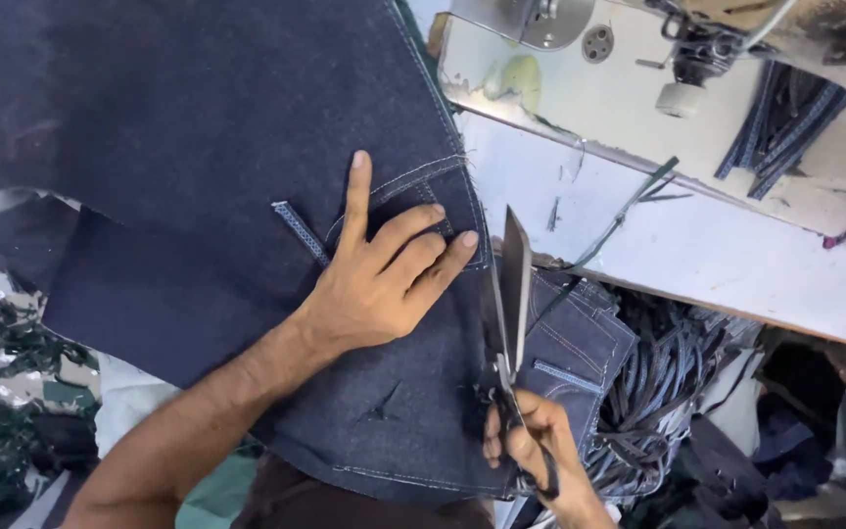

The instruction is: The person uses shears to cut the side seams and excess fabric from a pair of dark blue jeans. They repeatedly flip the jeans over to access different sides and continue trimming the material along the seams.

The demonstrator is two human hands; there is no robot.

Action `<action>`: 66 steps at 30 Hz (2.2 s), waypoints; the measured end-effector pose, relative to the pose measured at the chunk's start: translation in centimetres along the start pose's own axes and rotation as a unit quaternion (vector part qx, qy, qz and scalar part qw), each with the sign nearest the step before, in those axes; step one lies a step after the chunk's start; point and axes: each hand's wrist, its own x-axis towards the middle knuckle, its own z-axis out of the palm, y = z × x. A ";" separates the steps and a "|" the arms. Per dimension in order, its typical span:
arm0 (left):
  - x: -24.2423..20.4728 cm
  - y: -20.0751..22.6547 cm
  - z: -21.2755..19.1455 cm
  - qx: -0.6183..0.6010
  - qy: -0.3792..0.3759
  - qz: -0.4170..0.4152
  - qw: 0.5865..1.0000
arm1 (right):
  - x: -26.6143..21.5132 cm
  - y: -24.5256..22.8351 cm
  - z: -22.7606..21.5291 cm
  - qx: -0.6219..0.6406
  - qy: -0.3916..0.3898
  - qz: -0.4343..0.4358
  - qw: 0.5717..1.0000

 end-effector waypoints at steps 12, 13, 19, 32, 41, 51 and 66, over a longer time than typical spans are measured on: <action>-0.2 0.2 0.3 0.007 -0.007 -0.012 1.000 | 1.3 1.4 0.1 -0.077 0.081 0.023 0.993; -0.3 0.3 0.2 0.007 -0.011 -0.013 1.000 | 1.2 1.7 0.1 -0.093 0.108 0.042 0.989; -0.5 0.3 -0.1 0.001 -0.009 -0.012 1.000 | 1.1 0.9 -0.5 -0.087 0.093 0.041 0.991; -2.4 1.2 -2.2 -0.095 -0.013 -0.040 0.995 | 8.4 -5.3 -0.7 -0.199 -0.011 0.003 0.980; -2.4 1.0 -2.7 -0.106 -0.019 -0.039 0.993 | 8.9 -5.7 -0.3 -0.270 0.047 -0.017 0.962; -2.5 1.4 -4.3 -0.113 -0.008 -0.043 0.993 | 7.8 -5.1 -0.5 -0.208 -0.001 -0.015 0.978; -4.4 2.5 -4.1 -0.164 0.001 -0.044 0.986 | 11.8 -7.5 2.5 -0.287 0.034 -0.031 0.957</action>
